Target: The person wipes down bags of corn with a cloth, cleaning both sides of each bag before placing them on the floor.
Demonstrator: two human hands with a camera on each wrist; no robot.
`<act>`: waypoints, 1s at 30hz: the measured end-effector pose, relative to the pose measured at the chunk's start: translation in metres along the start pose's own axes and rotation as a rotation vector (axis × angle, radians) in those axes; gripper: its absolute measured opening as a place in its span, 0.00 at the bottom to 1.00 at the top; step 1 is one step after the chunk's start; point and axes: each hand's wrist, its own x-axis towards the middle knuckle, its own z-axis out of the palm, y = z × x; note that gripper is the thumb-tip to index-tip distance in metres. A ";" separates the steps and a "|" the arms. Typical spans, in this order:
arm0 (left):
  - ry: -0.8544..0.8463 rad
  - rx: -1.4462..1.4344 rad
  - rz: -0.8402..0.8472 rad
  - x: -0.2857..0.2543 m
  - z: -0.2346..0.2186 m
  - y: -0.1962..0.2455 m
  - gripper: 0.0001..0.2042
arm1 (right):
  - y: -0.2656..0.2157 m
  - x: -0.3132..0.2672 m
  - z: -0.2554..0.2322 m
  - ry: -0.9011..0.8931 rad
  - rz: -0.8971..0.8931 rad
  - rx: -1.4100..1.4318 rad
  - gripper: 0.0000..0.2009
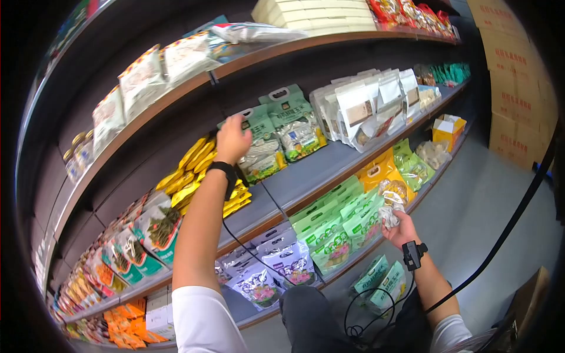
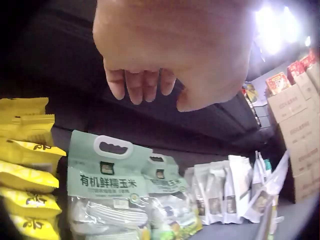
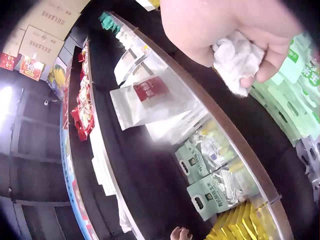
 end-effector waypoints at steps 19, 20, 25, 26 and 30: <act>-0.229 0.510 -0.235 0.059 0.161 -0.083 0.14 | -0.038 0.010 -0.098 0.361 -0.007 -0.335 0.11; -0.231 0.522 -0.221 0.057 0.160 -0.082 0.14 | -0.036 0.009 -0.094 0.357 0.000 -0.319 0.11; -0.415 0.307 -0.232 0.046 0.124 -0.043 0.15 | -0.033 -0.004 -0.069 0.228 0.050 -0.256 0.12; -0.416 0.322 -0.229 0.044 0.116 -0.036 0.15 | -0.033 -0.008 -0.065 0.219 0.059 -0.248 0.12; -0.378 0.227 -0.113 0.032 0.082 0.013 0.13 | -0.030 -0.025 -0.058 0.052 0.127 -0.141 0.12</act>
